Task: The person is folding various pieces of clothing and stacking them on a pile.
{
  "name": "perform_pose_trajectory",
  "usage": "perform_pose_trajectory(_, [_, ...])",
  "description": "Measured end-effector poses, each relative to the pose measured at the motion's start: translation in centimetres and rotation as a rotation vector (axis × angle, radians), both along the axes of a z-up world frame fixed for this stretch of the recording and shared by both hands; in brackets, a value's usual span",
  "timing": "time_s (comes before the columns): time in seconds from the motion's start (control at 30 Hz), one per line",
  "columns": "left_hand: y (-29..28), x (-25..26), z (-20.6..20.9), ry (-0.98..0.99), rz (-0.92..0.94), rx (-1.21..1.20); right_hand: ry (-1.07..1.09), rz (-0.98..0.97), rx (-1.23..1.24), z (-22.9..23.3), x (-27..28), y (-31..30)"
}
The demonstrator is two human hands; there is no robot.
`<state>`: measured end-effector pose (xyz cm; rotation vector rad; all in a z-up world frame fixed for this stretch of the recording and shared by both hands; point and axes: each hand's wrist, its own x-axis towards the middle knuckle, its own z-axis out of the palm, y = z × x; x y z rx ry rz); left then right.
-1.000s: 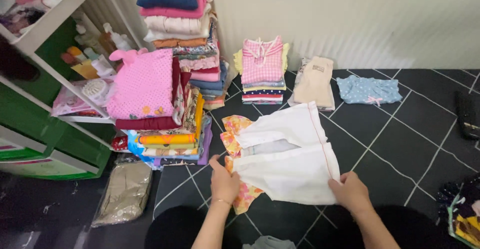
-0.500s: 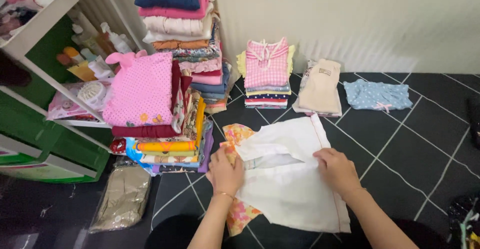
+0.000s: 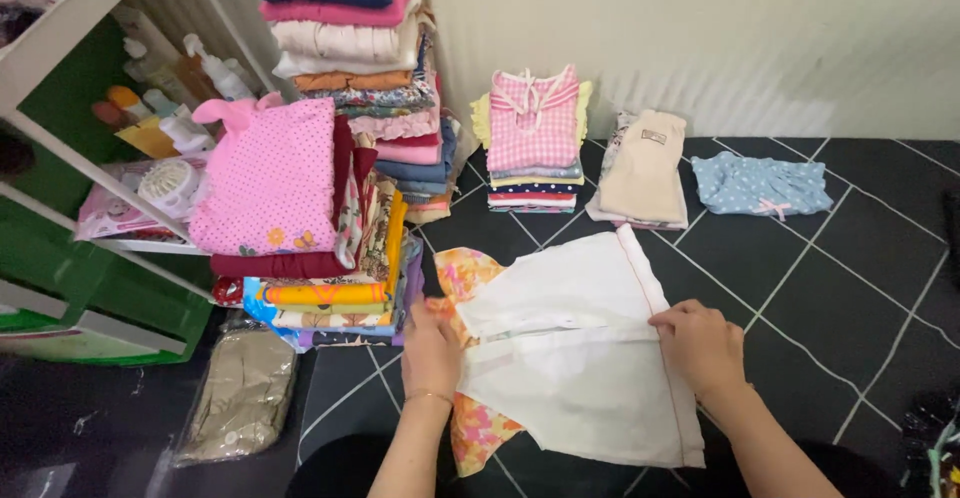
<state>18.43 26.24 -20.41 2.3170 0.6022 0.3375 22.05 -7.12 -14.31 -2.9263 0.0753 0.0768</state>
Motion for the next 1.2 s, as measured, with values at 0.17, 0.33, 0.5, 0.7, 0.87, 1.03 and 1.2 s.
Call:
perform_pose_trajectory(0.17, [-2.9,0.1,2.2,-0.104,0.003,0.465,-0.196,0.042,-0.072,-2.7,2.6,0.9])
perform_pose_trajectory(0.33, [-3.1,4.3,-1.4,-0.007,0.067,0.392,-0.253,-0.056,0.278,-5.7,8.3,1.6])
perform_pose_trajectory(0.5, [-1.6,7.5,1.9,0.541,0.092,0.139,0.037,-0.371,0.205,-3.5,11.0,3.6])
perform_pose_trajectory(0.7, [-1.2,8.8,-2.2,0.293,-0.126,0.388,-0.050,-0.302,0.186,-5.2,10.8,2.2])
perform_pose_trajectory(0.87, [-1.0,8.4,-2.8,0.189,-0.304,0.457,-0.196,-0.175,0.190,-6.5,10.2,0.7])
perform_pose_trajectory(1.03, [0.5,7.7,-0.7,-0.166,-0.213,0.620,-0.160,-0.167,0.034,-5.7,10.7,0.9])
perform_pose_trajectory(1.2, [1.7,4.3,1.8,-0.142,-0.710,0.549,-0.498,0.210,-0.033,-3.0,8.0,-0.4])
